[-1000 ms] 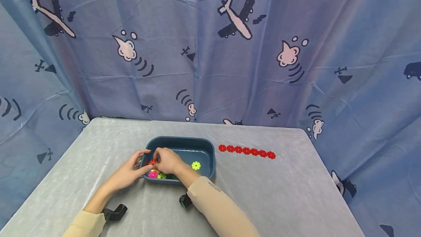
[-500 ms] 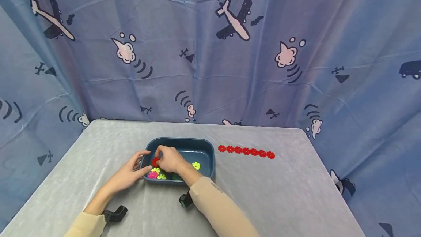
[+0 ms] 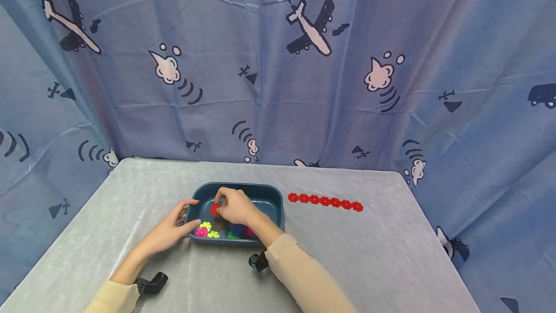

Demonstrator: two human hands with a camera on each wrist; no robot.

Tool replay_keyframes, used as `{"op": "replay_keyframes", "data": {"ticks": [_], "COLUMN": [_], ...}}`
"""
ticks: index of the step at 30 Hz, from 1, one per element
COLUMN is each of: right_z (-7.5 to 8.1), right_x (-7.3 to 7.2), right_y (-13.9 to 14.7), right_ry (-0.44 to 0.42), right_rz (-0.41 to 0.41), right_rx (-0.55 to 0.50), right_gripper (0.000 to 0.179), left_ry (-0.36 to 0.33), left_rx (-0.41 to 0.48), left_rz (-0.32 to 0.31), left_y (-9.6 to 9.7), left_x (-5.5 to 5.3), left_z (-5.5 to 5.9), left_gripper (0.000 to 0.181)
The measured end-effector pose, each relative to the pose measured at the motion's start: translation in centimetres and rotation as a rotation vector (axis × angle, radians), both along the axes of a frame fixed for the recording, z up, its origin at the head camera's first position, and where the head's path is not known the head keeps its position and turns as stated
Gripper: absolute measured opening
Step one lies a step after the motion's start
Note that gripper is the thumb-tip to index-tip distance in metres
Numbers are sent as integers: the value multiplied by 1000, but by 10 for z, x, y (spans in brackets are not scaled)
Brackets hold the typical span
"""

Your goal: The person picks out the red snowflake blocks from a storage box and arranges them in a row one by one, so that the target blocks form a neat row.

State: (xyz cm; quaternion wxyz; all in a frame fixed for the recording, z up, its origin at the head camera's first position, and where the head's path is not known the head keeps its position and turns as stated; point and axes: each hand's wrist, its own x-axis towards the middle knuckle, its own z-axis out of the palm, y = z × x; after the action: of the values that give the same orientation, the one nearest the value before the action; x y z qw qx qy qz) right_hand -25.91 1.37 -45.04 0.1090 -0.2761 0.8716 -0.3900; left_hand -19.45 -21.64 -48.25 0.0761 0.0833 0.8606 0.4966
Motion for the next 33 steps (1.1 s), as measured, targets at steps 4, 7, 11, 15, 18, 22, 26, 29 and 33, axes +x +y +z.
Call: {"op": "replay_keyframes", "data": {"ticks": [4, 7, 11, 15, 18, 22, 26, 29, 33], "right_z": [9, 14, 21, 27, 31, 35, 37, 36, 33], "right_x": [1, 2, 3, 6, 8, 11, 13, 16, 17], "right_y": [11, 21, 34, 51, 65, 86, 107, 120, 135], "right_ry": [-9, -5, 7, 19, 31, 54, 74, 70, 71], "right_rz": [-15, -34, -52, -67, -101, -148, -183, -212, -251], "right_rx": [-11, -33, -89, -135, -147, -132, -124, -139, -156], "right_gripper": [12, 11, 10, 12, 12, 13, 12, 11, 11], "left_ry": [2, 1, 5, 8, 6, 7, 15, 16, 13], "left_rx": [-11, -16, -18, -20, -19, -18, -15, -11, -8], "left_rz": [3, 3, 5, 6, 2, -3, -10, -15, -9], "left_y": [-1, -2, -3, -3, -3, -3, -3, -3, -3], "left_x": [0, 0, 0, 1, 1, 1, -1, -1, -1], "left_z": [0, -1, -1, -1, 0, 0, -2, -2, -2], "left_gripper": [60, 61, 62, 63, 64, 64, 64, 64, 63]}}
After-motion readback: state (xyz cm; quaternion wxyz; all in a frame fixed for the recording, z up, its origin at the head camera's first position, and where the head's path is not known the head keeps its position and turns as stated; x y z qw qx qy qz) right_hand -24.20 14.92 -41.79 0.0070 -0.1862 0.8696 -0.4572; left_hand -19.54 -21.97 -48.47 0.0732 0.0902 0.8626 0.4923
